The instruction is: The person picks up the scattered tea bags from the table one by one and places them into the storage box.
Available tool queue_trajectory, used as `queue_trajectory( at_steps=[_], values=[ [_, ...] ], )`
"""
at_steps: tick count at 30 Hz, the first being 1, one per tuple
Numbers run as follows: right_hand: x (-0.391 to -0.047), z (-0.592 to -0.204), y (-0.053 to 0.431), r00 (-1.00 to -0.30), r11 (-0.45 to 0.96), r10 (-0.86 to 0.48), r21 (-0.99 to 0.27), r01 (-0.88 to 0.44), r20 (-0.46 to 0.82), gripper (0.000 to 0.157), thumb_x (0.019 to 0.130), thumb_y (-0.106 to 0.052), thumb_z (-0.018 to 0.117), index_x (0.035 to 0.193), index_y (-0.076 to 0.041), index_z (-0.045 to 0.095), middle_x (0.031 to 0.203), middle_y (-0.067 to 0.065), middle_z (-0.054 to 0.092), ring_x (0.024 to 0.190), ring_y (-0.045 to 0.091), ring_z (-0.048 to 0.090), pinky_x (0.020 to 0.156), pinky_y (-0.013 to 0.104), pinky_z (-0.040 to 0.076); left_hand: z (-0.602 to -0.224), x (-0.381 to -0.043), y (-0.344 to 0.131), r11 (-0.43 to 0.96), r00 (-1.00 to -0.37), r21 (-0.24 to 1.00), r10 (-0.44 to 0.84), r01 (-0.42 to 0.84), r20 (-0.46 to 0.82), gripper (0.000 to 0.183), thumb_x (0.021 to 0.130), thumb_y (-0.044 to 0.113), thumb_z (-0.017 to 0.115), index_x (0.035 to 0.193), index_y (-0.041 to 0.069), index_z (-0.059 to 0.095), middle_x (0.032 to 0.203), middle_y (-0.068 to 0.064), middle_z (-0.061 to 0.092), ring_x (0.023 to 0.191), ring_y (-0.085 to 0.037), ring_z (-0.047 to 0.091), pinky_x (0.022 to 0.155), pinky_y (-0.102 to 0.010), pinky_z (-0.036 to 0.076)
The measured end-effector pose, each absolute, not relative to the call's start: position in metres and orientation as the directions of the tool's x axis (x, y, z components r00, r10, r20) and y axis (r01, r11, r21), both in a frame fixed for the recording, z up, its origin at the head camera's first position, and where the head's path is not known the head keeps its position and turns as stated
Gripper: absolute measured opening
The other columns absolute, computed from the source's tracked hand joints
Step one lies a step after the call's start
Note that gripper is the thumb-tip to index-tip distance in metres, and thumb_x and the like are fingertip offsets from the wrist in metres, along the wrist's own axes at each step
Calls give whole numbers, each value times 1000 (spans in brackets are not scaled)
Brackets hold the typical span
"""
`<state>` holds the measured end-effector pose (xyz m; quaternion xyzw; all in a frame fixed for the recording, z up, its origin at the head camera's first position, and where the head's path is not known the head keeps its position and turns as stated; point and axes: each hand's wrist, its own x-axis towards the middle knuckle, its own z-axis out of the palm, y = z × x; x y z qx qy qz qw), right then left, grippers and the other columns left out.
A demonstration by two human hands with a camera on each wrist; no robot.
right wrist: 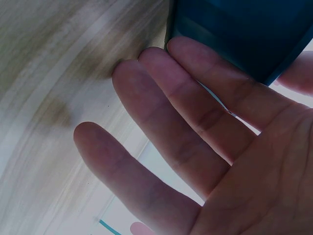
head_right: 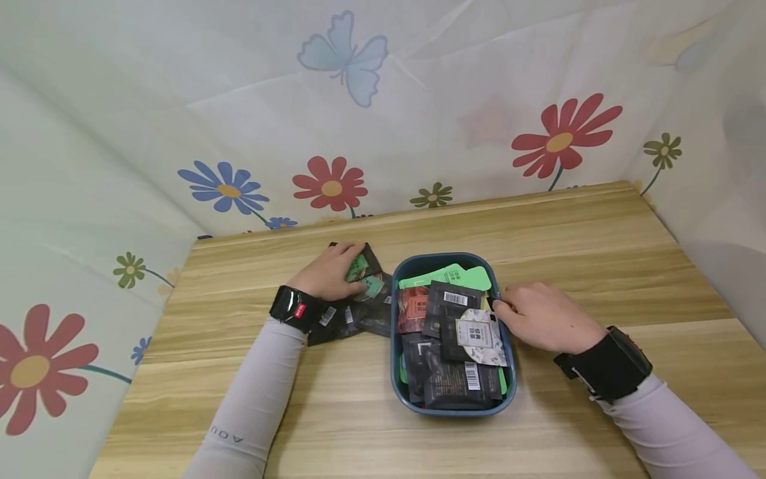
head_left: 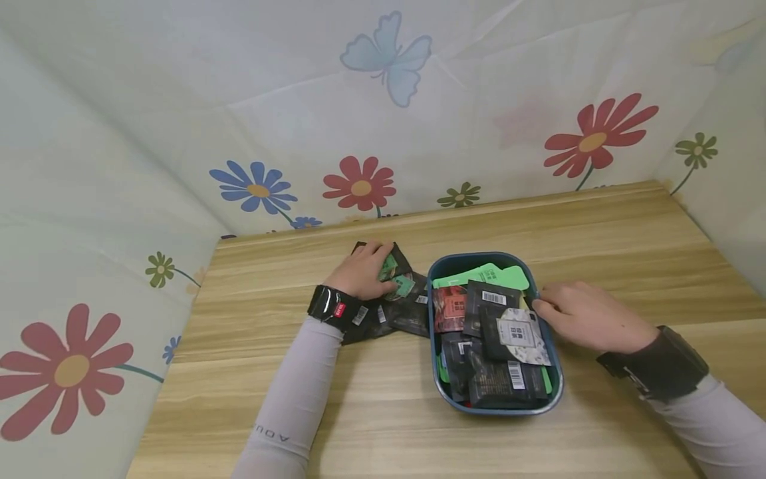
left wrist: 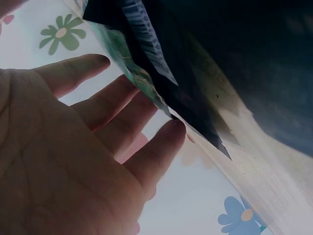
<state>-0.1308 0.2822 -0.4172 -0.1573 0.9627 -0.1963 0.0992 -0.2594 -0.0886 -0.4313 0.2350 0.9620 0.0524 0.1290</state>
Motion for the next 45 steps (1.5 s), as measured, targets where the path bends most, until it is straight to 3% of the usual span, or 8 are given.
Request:
queue_trajectory(
  at_steps=[11,21,26,32,40,45],
  values=[
    [-130,-419,282,-931,873,-339,-413,-258,-137,26,106,-29,53,87,-15,66,71,-5,49,65,12,46,58,29,35,-432,-261,-87,875,-857,157,482,459,-182,80,94,38,74,161,14,37,154,-12,48,142,-33,46,119,-46,41],
    [-131,-420,283,-930,872,-346,-408,-270,-124,26,106,-29,53,86,-16,66,72,-5,50,66,12,46,60,29,36,-400,-250,-82,835,-845,168,535,524,-23,83,90,41,76,159,12,40,152,-13,51,139,-29,52,115,-44,46],
    [-131,-420,283,-930,872,-345,-411,-267,-127,26,106,-28,53,86,-16,66,71,-5,49,66,11,45,59,28,35,-375,-231,-71,757,-774,167,627,631,85,82,86,43,77,155,12,46,144,-8,56,126,-24,57,107,-40,52],
    [-131,-421,284,-930,871,-347,-409,-271,-123,26,106,-29,54,87,-16,67,71,-5,49,65,11,45,59,28,35,-351,-199,-52,621,-648,185,738,761,188,79,83,47,76,149,11,53,134,-3,60,113,-16,59,98,-33,55],
    [-132,-421,284,-927,871,-350,-412,-269,-135,26,106,-29,53,88,-16,66,72,-5,50,67,12,46,60,29,36,-336,-159,-30,435,-471,180,827,882,309,78,82,52,75,145,10,57,130,-2,61,113,-14,59,100,-29,52],
    [-133,-420,283,-926,873,-348,-410,-264,-145,27,106,-30,53,96,-13,71,76,-5,54,70,12,49,62,30,39,-330,-139,-19,361,-397,170,860,917,320,77,84,54,73,145,10,57,133,-2,60,117,-14,57,105,-27,49]
  ],
)
